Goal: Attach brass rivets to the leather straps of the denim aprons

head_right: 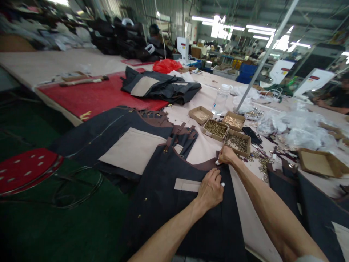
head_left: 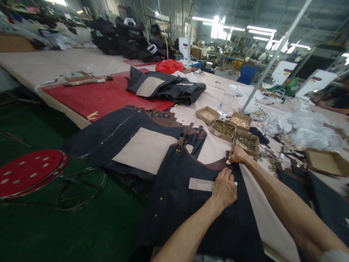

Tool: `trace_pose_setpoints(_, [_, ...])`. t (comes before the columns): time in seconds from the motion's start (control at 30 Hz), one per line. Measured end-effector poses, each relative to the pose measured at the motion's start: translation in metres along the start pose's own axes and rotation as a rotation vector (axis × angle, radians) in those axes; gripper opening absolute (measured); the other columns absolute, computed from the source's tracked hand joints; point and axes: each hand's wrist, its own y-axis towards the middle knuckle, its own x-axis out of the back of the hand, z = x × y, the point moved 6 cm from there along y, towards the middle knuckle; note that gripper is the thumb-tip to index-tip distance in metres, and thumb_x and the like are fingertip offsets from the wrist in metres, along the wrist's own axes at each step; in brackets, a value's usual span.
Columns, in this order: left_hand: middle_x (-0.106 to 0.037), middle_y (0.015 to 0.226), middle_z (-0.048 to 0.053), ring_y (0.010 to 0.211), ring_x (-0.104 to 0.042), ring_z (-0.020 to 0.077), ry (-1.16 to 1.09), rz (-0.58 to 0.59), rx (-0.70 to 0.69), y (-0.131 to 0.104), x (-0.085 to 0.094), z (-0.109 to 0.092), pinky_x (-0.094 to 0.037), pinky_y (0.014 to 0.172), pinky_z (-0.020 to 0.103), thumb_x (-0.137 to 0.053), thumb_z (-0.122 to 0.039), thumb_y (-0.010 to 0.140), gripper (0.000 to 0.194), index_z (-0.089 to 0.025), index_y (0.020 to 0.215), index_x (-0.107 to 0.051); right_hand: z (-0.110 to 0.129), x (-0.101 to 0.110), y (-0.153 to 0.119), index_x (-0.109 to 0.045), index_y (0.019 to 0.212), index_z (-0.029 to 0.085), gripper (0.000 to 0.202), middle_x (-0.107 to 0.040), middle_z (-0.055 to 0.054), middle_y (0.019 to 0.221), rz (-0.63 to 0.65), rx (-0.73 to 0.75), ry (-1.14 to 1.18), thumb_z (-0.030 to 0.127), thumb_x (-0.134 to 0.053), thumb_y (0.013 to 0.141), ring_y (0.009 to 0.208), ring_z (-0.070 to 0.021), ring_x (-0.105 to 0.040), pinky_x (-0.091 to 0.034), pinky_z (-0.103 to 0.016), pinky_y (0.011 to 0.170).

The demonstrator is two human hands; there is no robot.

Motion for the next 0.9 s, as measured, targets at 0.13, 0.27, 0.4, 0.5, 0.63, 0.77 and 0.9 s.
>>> trace_pose_setpoints(0.13, [-0.064, 0.101, 0.016, 0.099, -0.060, 0.0307, 0.116, -0.002, -0.028, -0.005, 0.004, -0.003, -0.053, 0.084, 0.046, -0.052, -0.016, 0.087, 0.014, -0.014, 0.093, -0.064, 0.000, 0.014, -0.029, -0.070, 0.098, 0.012, 0.032, -0.072, -0.014, 0.101, -0.122, -0.035, -0.070, 0.042, -0.074, 0.088, 0.096, -0.0291, -0.068, -0.053, -0.034, 0.079])
trace_pose_setpoints(0.27, [-0.061, 0.089, 0.013, 0.087, -0.061, 0.0278, 0.125, -0.023, 0.000, -0.007, 0.011, -0.004, -0.052, 0.077, 0.043, -0.056, -0.029, 0.090, 0.014, -0.017, 0.084, -0.060, -0.037, 0.007, -0.075, -0.065, 0.087, 0.017, 0.030, -0.072, -0.012, 0.080, -0.199, -0.158, -0.023, 0.040, -0.078, 0.072, 0.080, -0.0277, -0.068, -0.046, -0.033, 0.069])
trace_pose_setpoints(0.4, [-0.063, 0.093, 0.014, 0.090, -0.063, 0.0306, 0.070, -0.008, 0.107, -0.013, 0.020, -0.020, -0.053, 0.079, 0.044, -0.065, -0.061, 0.082, 0.045, -0.017, 0.089, -0.062, -0.040, -0.003, -0.120, -0.058, 0.086, 0.020, 0.036, -0.059, 0.002, 0.057, -0.166, -0.151, 0.559, 0.039, -0.079, 0.064, 0.055, -0.0184, -0.057, -0.041, -0.029, 0.056])
trace_pose_setpoints(0.5, [-0.063, 0.106, 0.020, 0.100, -0.063, 0.0381, 0.044, 0.002, 0.217, -0.026, 0.031, -0.043, -0.053, 0.084, 0.049, -0.068, -0.067, 0.075, 0.060, -0.013, 0.102, -0.062, 0.000, 0.007, -0.149, -0.057, 0.087, 0.020, 0.042, -0.055, 0.006, 0.055, -0.096, -0.049, 0.941, 0.038, -0.086, 0.062, 0.049, -0.0137, -0.050, -0.040, -0.027, 0.052])
trace_pose_setpoints(0.63, [-0.064, 0.103, 0.020, 0.092, -0.066, 0.0346, -0.015, -0.022, 0.362, -0.039, 0.078, -0.067, -0.054, 0.082, 0.048, -0.060, -0.021, 0.077, 0.029, -0.014, 0.105, -0.062, 0.063, 0.034, -0.174, -0.062, 0.090, 0.019, 0.043, -0.063, 0.001, 0.064, 0.063, 0.134, 1.159, 0.039, -0.091, 0.066, 0.053, -0.0145, -0.056, -0.046, -0.028, 0.053])
trace_pose_setpoints(0.77, [-0.069, 0.095, 0.008, 0.092, -0.067, 0.0276, -0.281, -0.031, 0.196, -0.025, 0.181, -0.106, -0.056, 0.085, 0.039, -0.049, -0.009, 0.073, 0.034, -0.024, 0.098, -0.066, 0.077, 0.052, -0.171, -0.066, 0.095, 0.017, 0.040, -0.070, -0.005, 0.079, -0.005, 0.220, 1.326, 0.048, -0.084, 0.076, 0.063, -0.0166, -0.063, -0.051, -0.031, 0.061])
trace_pose_setpoints(0.9, [-0.072, 0.085, 0.002, 0.086, -0.069, 0.0298, -0.598, 0.188, 0.342, -0.018, 0.284, -0.138, -0.060, 0.072, 0.040, -0.061, -0.028, 0.076, 0.026, -0.025, 0.098, -0.073, 0.067, 0.024, -0.160, -0.069, 0.102, 0.018, 0.046, -0.075, -0.009, 0.098, 0.045, 0.118, 1.428, 0.058, -0.078, 0.080, 0.084, -0.0209, -0.069, -0.054, -0.032, 0.075])
